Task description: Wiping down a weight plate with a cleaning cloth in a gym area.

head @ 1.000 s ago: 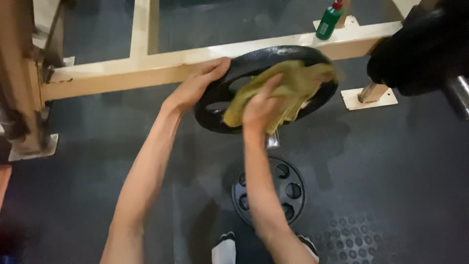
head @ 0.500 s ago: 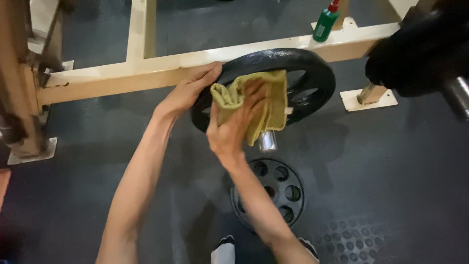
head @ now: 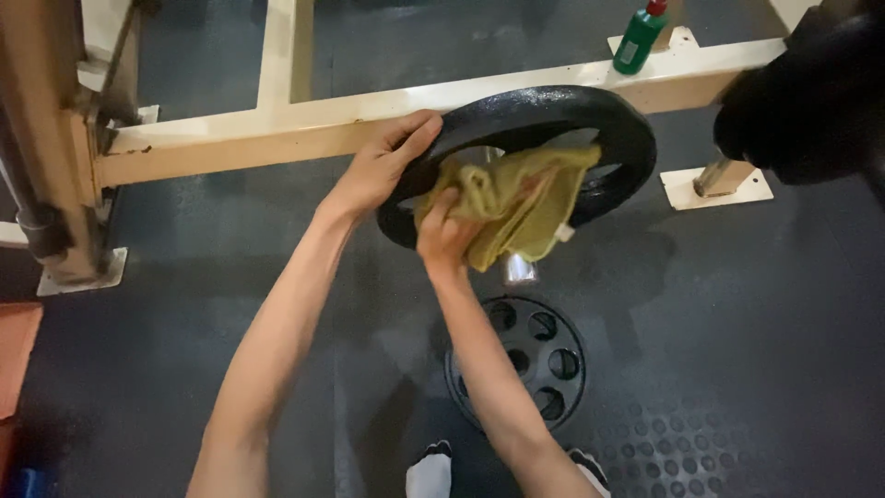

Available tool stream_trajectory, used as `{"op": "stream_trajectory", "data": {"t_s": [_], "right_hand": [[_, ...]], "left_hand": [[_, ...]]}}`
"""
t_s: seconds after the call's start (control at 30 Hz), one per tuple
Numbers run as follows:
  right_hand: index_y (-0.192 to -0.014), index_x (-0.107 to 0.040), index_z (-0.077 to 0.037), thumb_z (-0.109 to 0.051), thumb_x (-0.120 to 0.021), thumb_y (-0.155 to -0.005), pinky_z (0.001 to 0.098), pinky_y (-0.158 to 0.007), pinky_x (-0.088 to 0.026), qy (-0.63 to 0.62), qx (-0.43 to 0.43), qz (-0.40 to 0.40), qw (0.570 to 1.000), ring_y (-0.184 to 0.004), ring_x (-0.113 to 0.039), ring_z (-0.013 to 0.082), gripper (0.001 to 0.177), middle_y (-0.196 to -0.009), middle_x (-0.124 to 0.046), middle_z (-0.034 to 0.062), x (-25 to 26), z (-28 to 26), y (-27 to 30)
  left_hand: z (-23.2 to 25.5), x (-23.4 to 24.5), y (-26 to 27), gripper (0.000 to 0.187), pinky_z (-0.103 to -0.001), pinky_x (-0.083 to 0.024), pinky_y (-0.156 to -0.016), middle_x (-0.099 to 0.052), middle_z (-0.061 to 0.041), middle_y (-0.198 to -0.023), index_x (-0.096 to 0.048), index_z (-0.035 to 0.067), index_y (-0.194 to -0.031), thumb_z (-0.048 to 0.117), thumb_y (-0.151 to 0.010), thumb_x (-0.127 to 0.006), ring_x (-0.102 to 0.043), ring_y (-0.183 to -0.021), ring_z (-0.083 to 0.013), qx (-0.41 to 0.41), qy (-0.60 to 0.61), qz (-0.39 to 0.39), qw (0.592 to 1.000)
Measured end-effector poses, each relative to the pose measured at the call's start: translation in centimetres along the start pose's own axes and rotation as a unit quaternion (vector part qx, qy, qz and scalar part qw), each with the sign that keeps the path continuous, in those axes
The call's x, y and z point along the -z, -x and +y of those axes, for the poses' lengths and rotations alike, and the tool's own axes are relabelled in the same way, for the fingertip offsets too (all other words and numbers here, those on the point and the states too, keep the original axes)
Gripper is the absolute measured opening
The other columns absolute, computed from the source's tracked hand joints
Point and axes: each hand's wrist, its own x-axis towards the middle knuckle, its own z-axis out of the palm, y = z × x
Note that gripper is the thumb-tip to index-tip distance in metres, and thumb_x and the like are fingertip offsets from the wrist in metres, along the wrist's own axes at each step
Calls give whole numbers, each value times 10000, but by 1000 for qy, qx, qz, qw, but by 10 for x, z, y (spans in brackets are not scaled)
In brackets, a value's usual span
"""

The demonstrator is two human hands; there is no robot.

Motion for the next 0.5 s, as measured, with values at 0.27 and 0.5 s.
{"op": "stream_trajectory", "data": {"t_s": [0.27, 0.5], "right_hand": [[-1284, -547, 106, -186, -378, -1105, 510, -983, -416, -237, -125, -196, 943, -1114, -548, 455, 382, -1259, -561, 273, -15, 19, 104], [-1294, -569, 66, -216, -382, -1137, 494, -1025, -445, -189, -62, -205, 958, -1153, -571, 426, 373, -1289, -593, 253, 1, 5, 83]], "left_hand": [[6, -10, 6, 389, -295, -492, -1046, -744, -50, -1213, -663, 46, -1350, 340, -1130, -535, -665, -1153, -159, -105, -186, 46, 976], [10, -19, 16, 426, -372, -526, -984, -738, -156, -1209, -644, 67, -1341, 346, -1022, -683, -715, -1132, -282, -165, -294, 94, 937]]}}
